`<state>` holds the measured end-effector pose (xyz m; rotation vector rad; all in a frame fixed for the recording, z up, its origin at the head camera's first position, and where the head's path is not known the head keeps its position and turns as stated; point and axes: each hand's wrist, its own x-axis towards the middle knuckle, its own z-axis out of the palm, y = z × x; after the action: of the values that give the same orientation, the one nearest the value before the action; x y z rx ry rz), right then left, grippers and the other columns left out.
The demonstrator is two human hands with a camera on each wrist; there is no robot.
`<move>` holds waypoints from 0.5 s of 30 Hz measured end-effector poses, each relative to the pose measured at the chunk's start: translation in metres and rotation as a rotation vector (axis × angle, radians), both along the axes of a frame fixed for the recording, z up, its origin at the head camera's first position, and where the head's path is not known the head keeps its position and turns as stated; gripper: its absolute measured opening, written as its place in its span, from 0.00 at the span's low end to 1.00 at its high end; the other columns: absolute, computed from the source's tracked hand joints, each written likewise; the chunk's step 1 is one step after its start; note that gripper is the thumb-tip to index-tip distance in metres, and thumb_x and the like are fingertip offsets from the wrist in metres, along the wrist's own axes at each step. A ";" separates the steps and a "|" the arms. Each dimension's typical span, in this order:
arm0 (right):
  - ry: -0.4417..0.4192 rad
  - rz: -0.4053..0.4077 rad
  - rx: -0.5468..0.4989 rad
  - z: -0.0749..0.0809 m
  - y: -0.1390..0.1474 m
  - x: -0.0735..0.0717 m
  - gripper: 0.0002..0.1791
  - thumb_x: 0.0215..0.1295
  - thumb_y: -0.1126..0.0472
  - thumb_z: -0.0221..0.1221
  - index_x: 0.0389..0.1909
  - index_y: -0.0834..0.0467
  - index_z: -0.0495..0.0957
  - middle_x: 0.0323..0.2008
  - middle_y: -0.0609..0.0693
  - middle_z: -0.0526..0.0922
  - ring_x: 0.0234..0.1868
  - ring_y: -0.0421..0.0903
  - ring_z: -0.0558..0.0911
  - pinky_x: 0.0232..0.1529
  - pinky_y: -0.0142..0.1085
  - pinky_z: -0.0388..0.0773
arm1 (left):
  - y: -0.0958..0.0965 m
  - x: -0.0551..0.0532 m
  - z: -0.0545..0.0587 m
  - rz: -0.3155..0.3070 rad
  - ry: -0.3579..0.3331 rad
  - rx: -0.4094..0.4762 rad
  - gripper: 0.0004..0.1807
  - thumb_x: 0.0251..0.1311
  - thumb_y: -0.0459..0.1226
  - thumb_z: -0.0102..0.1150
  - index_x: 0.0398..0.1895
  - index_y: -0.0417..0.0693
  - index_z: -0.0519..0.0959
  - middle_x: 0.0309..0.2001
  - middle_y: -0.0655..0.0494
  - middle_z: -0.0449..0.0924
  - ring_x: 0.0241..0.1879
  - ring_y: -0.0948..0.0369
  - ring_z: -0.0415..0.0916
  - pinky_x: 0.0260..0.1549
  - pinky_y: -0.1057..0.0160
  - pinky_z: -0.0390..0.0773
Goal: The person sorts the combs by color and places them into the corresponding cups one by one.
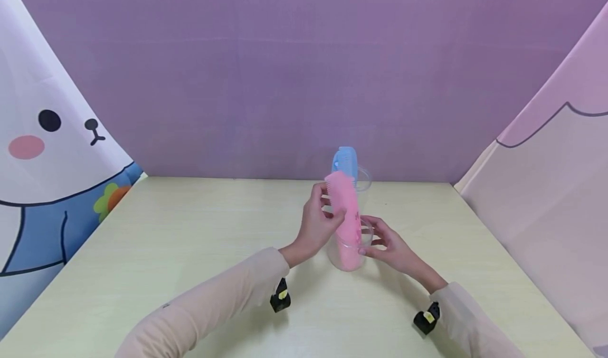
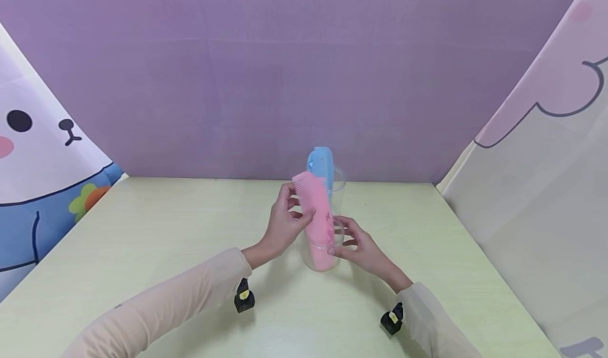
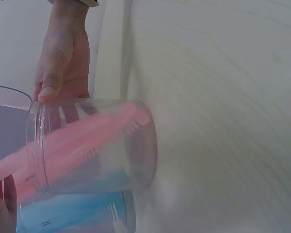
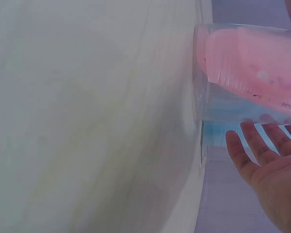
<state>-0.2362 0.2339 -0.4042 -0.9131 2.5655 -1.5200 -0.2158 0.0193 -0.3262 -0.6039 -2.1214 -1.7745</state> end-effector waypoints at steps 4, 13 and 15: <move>-0.006 -0.010 0.004 0.000 0.000 0.000 0.36 0.55 0.62 0.62 0.64 0.54 0.58 0.61 0.56 0.66 0.53 0.39 0.74 0.48 0.44 0.76 | 0.000 -0.013 -0.010 0.016 -0.011 -0.011 0.29 0.51 0.24 0.58 0.56 0.34 0.60 0.50 0.39 0.69 0.42 0.48 0.75 0.32 0.65 0.80; -0.003 -0.006 0.005 -0.001 0.000 0.000 0.36 0.55 0.62 0.62 0.64 0.54 0.58 0.61 0.56 0.66 0.55 0.54 0.73 0.48 0.44 0.76 | -0.002 -0.032 -0.029 0.016 -0.027 0.010 0.31 0.51 0.28 0.60 0.59 0.44 0.61 0.52 0.47 0.68 0.43 0.54 0.75 0.34 0.67 0.81; -0.007 -0.005 0.003 0.000 0.000 0.000 0.36 0.55 0.62 0.62 0.64 0.55 0.57 0.61 0.57 0.66 0.55 0.55 0.73 0.48 0.44 0.76 | -0.003 -0.032 -0.029 0.017 -0.024 0.009 0.30 0.51 0.27 0.60 0.58 0.44 0.62 0.52 0.47 0.68 0.44 0.54 0.75 0.35 0.68 0.80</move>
<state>-0.2364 0.2340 -0.4047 -0.9003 2.5665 -1.5175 -0.2473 0.0162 -0.3549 -0.5631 -2.1271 -1.7895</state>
